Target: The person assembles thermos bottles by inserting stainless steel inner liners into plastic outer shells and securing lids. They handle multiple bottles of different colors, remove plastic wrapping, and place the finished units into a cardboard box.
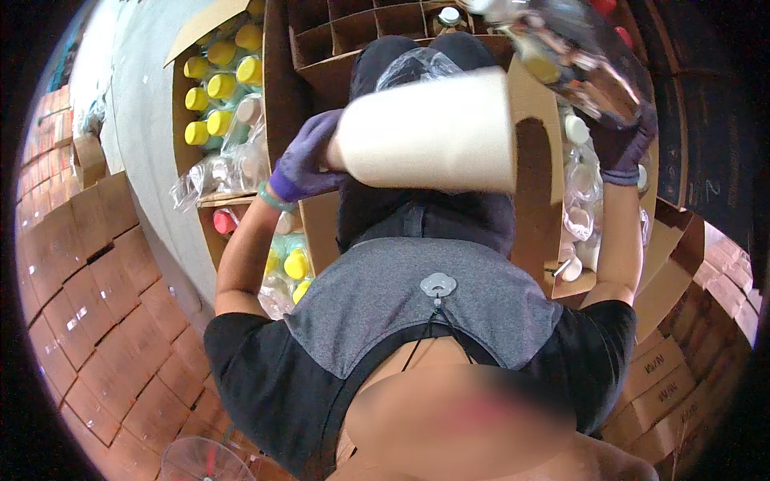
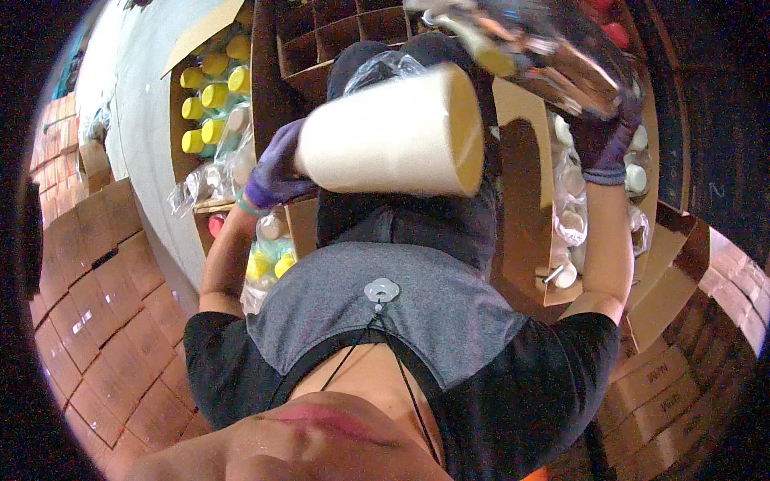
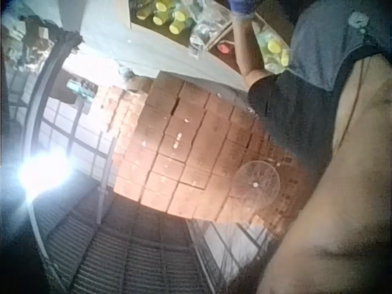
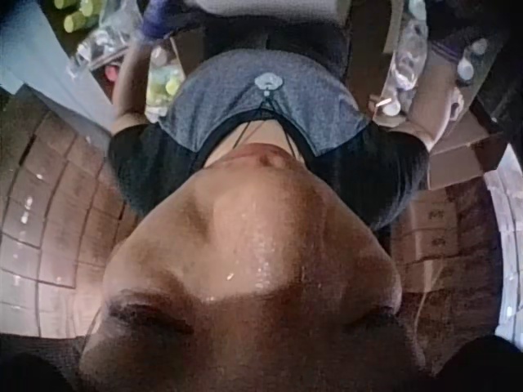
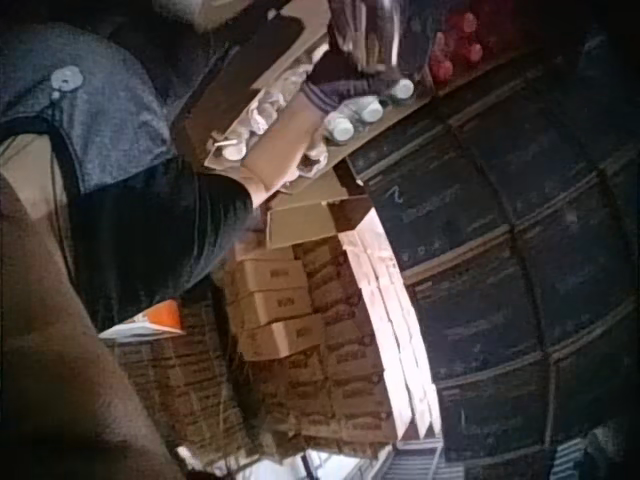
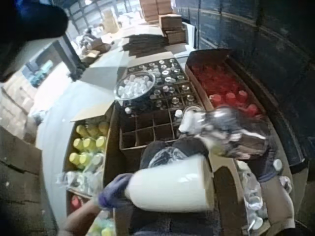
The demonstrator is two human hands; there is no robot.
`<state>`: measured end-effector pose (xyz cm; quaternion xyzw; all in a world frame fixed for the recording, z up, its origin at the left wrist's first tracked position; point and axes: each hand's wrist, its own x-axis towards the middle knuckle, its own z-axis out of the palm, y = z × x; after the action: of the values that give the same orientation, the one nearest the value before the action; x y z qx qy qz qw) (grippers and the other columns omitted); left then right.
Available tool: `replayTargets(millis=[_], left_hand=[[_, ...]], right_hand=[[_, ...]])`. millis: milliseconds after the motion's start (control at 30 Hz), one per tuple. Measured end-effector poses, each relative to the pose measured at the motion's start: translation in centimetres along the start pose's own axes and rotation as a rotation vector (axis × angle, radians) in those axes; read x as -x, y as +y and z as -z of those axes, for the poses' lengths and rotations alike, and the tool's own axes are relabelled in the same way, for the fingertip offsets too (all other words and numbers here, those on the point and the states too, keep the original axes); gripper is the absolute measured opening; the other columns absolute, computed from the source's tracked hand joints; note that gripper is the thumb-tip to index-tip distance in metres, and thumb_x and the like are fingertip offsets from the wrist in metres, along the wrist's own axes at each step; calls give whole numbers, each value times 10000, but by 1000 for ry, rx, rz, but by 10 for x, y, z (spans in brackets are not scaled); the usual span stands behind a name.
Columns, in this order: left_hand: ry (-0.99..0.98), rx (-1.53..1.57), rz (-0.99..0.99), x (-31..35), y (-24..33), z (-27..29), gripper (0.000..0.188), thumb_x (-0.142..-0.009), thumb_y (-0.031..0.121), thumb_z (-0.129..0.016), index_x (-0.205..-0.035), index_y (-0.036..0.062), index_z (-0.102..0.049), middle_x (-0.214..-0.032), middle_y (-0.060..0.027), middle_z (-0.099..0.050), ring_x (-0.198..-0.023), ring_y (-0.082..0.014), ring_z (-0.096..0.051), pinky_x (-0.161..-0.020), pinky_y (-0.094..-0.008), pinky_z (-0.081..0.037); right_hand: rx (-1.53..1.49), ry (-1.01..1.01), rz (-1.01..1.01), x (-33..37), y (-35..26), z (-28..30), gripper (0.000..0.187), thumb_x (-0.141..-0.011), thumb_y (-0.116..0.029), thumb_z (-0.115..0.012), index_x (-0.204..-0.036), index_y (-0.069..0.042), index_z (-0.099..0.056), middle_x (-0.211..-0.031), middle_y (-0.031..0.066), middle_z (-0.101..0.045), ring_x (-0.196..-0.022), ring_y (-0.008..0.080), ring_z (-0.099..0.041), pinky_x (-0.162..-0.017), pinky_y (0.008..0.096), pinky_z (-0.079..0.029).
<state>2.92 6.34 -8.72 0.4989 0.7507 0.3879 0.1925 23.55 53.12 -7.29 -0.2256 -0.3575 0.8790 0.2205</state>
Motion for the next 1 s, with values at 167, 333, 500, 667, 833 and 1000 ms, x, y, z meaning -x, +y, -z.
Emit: replayTargets(millis=[167, 333, 500, 667, 833, 1000], left_hand=[[180, 370, 275, 33, -12, -2, 984, -600, 201, -907, -1418, 2, -398, -1370, -158, -480, -1285, -296, -466, -1081, -399, -358], [38, 124, 110, 0, 3, 16, 941, -602, 168, -887, -1403, 16, -417, -1355, -164, -483, -1268, -312, -477, -1076, -402, -365], [-51, -15, 26, -13, 6, 17, 906, -615, 167, -867, -1397, 41, -429, -1342, -174, -479, -1244, -352, -485, -1059, -415, -388], [-38, 1, 15, -17, 5, 15, 911, -607, 201, -874, -1388, 32, -437, -1332, -182, -487, -1228, -362, -488, -1050, -416, -395], [-30, -93, -60, -18, 8, 24, 966, -617, 286, -892, -1412, 32, -406, -1342, -184, -485, -1234, -352, -483, -1056, -425, -384], [173, 631, 175, 5, -30, -9, 1122, -704, 282, -867, -1522, 78, -126, -1371, -154, -472, -1269, -248, -462, -1086, -398, -364]], right_hand=[[67, -17, 18, 21, -28, 102, 673, -857, -459, -585, -1406, -100, -437, -1423, 158, -446, -1281, 324, -466, -1019, 536, -419], [537, -184, 81, 31, 36, -8, 688, -833, -163, -676, -1452, -106, -380, -1434, 84, -425, -1296, 242, -427, -1073, 394, -365], [617, -492, 3, 27, 78, -70, 896, -685, -254, -799, -1453, -93, -367, -1440, 113, -412, -1298, 243, -421, -1087, 385, -351], [1365, -601, 251, 11, 74, -72, 797, -706, -298, -787, -1385, -57, -448, -1330, 182, -515, -1211, 308, -518, -1023, 388, -419], [1346, -451, 27, -4, 78, -66, 617, -817, -324, -701, -1329, -40, -507, -1255, 185, -607, -1187, 297, -572, -1003, 384, -438], [1117, -568, -89, 11, 80, -51, 881, -671, -266, -845, -1396, -12, -412, -1382, 146, -506, -1251, 253, -500, -1055, 376, -388]])
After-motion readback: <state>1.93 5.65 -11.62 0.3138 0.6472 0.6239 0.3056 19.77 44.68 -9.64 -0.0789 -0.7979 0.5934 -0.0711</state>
